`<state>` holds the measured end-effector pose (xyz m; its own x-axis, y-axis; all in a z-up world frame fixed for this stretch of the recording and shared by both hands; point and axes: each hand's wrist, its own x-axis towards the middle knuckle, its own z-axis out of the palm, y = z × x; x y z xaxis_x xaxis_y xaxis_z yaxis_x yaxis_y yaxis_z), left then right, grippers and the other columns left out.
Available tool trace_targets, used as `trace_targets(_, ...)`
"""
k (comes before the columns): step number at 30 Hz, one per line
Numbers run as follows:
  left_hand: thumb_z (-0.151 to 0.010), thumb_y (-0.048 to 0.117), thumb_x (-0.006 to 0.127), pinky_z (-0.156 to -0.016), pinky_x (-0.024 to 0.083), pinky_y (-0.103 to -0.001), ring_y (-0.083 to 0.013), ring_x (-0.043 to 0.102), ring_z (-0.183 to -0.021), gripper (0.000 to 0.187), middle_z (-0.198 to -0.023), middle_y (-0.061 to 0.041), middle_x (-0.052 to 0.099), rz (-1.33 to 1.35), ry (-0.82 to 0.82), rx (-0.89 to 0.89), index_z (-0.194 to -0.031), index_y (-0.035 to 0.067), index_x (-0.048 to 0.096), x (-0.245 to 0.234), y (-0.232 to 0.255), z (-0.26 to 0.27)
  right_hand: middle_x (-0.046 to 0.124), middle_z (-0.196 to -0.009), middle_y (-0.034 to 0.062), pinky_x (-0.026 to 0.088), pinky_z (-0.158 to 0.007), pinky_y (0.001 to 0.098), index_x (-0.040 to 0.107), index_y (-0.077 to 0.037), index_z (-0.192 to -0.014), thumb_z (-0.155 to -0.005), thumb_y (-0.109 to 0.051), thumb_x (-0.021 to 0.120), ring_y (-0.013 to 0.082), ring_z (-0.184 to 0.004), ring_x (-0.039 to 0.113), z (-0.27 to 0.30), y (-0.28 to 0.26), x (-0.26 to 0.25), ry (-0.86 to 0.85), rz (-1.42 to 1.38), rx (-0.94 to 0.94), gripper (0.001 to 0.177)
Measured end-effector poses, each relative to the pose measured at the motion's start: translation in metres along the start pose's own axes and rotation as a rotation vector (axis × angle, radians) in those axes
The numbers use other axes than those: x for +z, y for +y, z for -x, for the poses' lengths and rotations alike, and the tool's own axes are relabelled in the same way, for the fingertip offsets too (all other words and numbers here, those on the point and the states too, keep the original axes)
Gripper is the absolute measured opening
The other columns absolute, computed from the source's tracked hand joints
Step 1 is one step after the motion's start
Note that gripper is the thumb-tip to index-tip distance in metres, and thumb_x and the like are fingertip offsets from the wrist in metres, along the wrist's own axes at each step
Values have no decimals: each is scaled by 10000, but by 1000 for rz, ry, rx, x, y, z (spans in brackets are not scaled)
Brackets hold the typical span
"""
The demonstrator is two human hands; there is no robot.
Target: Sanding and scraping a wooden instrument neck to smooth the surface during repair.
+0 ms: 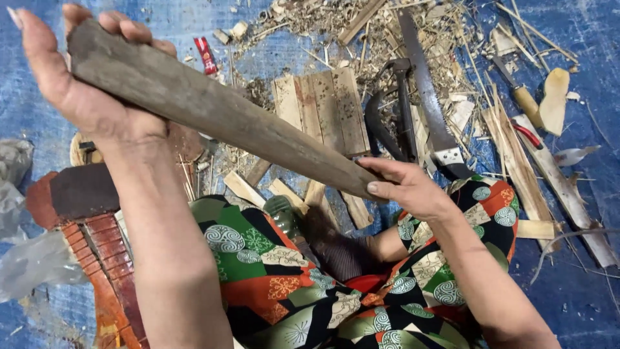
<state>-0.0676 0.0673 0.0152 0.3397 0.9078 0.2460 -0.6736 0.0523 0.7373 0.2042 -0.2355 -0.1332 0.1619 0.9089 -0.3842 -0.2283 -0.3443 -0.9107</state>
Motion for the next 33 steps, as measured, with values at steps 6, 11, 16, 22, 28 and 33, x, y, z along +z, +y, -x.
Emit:
trace_targets(6, -814, 518, 862, -923, 548, -395, -162, 716, -1045, 505, -1018, 7, 682, 49, -57, -46, -1132, 155, 713, -23, 3, -7, 746, -1274, 139, 539, -983, 333, 658, -22, -1336, -757, -9, 752, 240, -1104, 715, 27, -27, 16, 61, 23, -1, 586)
trace_targets(11, -851, 533, 861, -1001, 523, -361, -112, 699, -1098, 458, -1125, 48, 702, 31, -119, -57, -1137, 210, 708, -37, 6, -7, 757, -1214, 149, 572, -915, 303, 674, 5, -1284, -783, 5, 759, 209, -1016, 723, 39, -21, 21, 56, 17, -157, 508)
trace_targets(16, -866, 586, 738, -1015, 605, -466, -183, 708, -1082, 585, -1090, -65, 709, -71, -77, 38, -1252, 146, 734, -48, 3, -10, 755, -1204, 121, 563, -927, 285, 682, -2, -1274, -858, -91, 728, 184, -1021, 721, 41, -15, 26, 82, 89, -265, 428)
trace_targets(22, -843, 555, 733, -974, 562, -442, -220, 675, -979, 595, -1039, -107, 711, -33, -38, 19, -1216, 92, 758, -62, 7, -17, 753, -1212, 121, 568, -841, 285, 657, -1, -1335, -902, -33, 641, 176, -972, 702, 46, -18, 26, -28, 51, -159, 434)
trace_targets(28, -914, 490, 683, -976, 534, -446, -218, 654, -1010, 512, -1113, -92, 719, 20, -39, 14, -1227, 90, 744, -72, 8, -22, 730, -1305, 190, 520, -968, 315, 606, 55, -1377, -753, 99, 597, 251, -1144, 702, 53, -34, 36, -73, -41, -46, 626)
trace_targets(33, -872, 555, 695, -946, 560, -477, -293, 670, -973, 615, -1082, -136, 712, -58, -20, 84, -1253, 75, 751, -57, 3, -14, 736, -1184, 194, 499, -828, 294, 641, 66, -1344, -761, 98, 584, 216, -982, 649, 49, -24, 40, 3, -127, -43, 587)
